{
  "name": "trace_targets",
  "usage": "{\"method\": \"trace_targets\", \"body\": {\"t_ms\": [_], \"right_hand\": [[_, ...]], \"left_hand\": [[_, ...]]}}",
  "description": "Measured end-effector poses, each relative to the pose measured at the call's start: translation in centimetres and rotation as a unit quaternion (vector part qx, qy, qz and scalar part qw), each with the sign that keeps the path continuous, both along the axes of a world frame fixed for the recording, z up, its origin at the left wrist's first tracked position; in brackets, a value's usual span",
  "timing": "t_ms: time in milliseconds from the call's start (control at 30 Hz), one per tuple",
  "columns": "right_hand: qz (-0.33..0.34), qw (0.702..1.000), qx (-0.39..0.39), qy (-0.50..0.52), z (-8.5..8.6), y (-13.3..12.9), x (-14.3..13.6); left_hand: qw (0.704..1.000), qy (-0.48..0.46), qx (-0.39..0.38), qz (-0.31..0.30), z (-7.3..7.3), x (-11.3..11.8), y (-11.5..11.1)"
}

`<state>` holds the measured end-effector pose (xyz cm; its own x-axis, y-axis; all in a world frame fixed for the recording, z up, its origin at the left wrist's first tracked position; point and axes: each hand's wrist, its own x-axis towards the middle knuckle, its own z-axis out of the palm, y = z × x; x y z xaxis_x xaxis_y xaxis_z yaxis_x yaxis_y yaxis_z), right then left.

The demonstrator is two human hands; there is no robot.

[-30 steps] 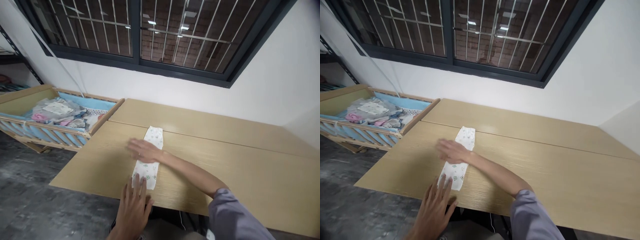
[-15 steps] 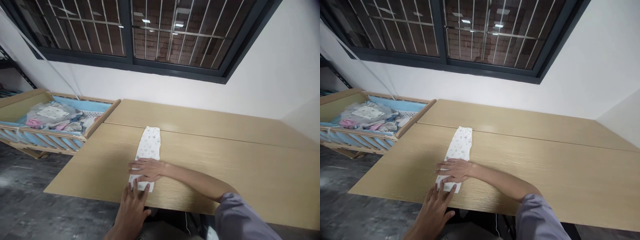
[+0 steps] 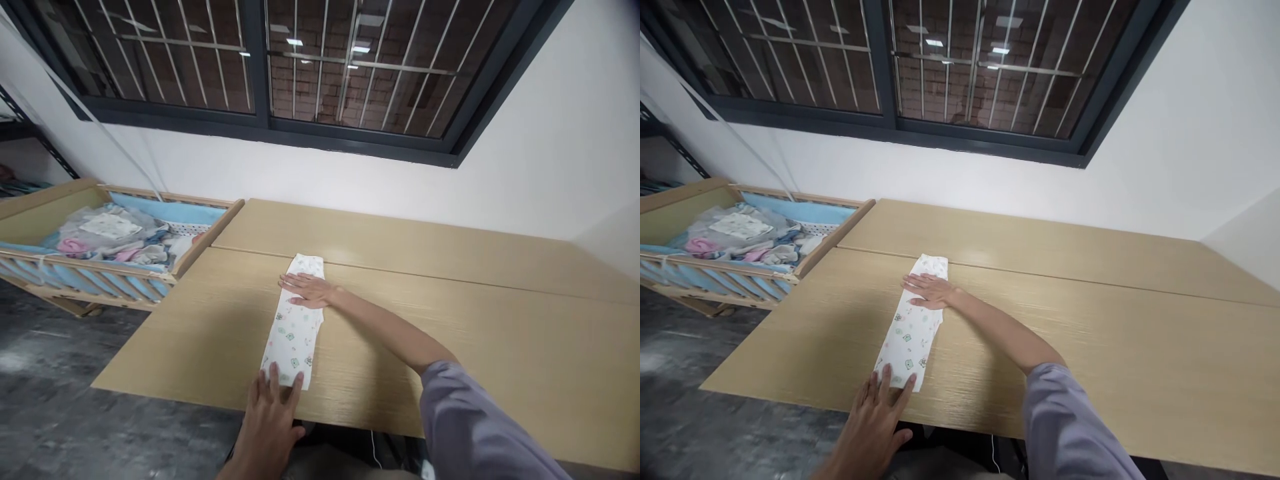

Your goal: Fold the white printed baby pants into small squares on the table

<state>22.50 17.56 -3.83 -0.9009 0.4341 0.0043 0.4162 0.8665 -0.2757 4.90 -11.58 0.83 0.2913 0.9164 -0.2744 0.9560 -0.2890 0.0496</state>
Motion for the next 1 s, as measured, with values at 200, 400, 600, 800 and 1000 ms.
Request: {"method": "trace_targets", "body": {"t_ms": [200,400,600,800,1000], "right_hand": [[-0.051,0.999,0.012,0.000,-0.4,5.3,1.6],[-0.053,0.999,0.013,-0.007,-0.4,7.0,2.1],[-0.053,0.998,-0.001,0.017,1.6,5.6,1.9],[-0.095,0.984,0.039,0.148,7.3,-2.7,1.8],[-0.081,0.984,0.036,0.151,7.9,-15.5,2.3]], "left_hand": [[1.000,-0.021,-0.004,0.002,-0.9,-0.2,0.0],[0.999,-0.028,-0.017,0.001,-0.2,0.0,0.1],[0.998,-0.032,0.037,-0.029,-0.7,-0.6,0.1],[0.967,-0.144,0.195,-0.075,-0.8,-4.1,3.1],[0.936,-0.228,0.234,-0.132,-0.9,-6.4,4.9]]}}
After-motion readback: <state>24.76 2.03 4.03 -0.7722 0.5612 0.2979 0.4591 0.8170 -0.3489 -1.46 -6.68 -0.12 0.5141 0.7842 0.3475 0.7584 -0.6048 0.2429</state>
